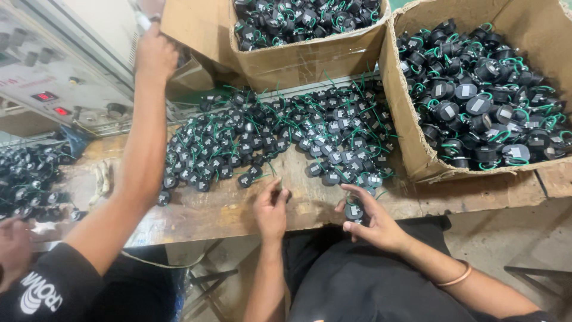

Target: The person picks up small black round electrical components with green wires from the workbench, manipulates each one in their hands, and places them into cardboard boxes on the bench. They repeat this pick-handle-place cycle continuously, moving finished components into the boxes while more components lie spread across the table.

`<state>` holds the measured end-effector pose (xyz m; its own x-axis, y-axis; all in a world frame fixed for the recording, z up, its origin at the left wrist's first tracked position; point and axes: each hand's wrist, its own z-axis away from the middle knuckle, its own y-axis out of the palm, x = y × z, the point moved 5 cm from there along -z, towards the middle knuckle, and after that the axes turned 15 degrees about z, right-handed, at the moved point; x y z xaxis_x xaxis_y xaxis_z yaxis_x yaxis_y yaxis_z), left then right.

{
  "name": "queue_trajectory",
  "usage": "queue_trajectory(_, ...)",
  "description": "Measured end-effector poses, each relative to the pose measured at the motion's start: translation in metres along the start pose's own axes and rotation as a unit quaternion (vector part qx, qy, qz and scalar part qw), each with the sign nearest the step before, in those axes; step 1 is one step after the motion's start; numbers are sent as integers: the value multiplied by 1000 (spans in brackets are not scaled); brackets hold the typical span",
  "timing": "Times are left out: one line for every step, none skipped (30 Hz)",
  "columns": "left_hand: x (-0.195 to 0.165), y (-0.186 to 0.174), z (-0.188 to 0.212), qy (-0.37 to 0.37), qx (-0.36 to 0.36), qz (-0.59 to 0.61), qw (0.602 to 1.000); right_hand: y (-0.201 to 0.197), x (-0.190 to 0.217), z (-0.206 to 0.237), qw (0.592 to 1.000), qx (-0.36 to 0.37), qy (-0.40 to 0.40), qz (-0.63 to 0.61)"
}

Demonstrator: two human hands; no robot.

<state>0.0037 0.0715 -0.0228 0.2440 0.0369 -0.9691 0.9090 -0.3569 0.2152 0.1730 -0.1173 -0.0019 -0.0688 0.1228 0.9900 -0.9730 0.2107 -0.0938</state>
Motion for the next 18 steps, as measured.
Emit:
queue_trajectory(0, 0, 5, -32, -4, 101, 994, 0, -2, -2, 1000, -7, -2, -5)
queue_trajectory(1, 3, 11, -65, -8, 201, 977, 2, -6, -4, 1000, 5, -5, -15)
queue_trajectory(-5, 13, 18, -56, 51, 237, 969, 6, -10, -6, 1000, 18, -6, -25)
queue_trajectory(-11, 24, 27, -48, 108, 271, 955, 10, -16, -7, 999, 31, -7, -34)
queue_trajectory(-20, 37, 33, 15, 176, 209, 962, 14, -20, -7, 999, 45, -29, -2)
queue_trajectory(-29, 52, 42, 78, 242, 144, 956, 18, -24, -8, 996, 59, -52, 30)
queue_trajectory(-35, 61, 48, 123, 250, 107, 954, 21, -27, -7, 992, 73, -76, 64)
queue_trajectory(-40, 71, 53, 167, 258, 69, 949, 21, -30, -6, 989, 67, -92, 99)
queue_trajectory(-46, 79, 58, 211, 265, 32, 940, 21, -32, -5, 983, 60, -109, 134)
queue_trajectory(-48, 82, 58, 201, 254, 41, 945, 19, -32, -4, 976, 52, -125, 168)
queue_trajectory(-49, 83, 59, 190, 244, 50, 950, 15, -32, -3, 972, 40, -122, 198)
queue_trajectory(-51, 81, 58, 177, 233, 60, 954, 11, -32, -3, 966, 29, -118, 227)
queue_trajectory(-53, 80, 58, 177, 255, 72, 948, 7, -31, -2, 960, 20, -113, 256)
queue_trajectory(-55, 77, 58, 177, 277, 82, 941, 3, -31, -1, 968, 5, -108, 227)
queue_trajectory(-56, 72, 57, 179, 297, 91, 933, 1, -28, -2, 974, -8, -106, 198)
queue_trajectory(-55, 68, 57, 176, 313, 82, 930, -1, -25, -2, 980, -22, -104, 169)
queue_trajectory(-53, 65, 57, 174, 329, 71, 925, -1, -21, -3, 978, -36, -105, 178)
queue_trajectory(-49, 63, 58, 172, 347, 60, 920, -1, -17, -4, 975, -50, -107, 187)
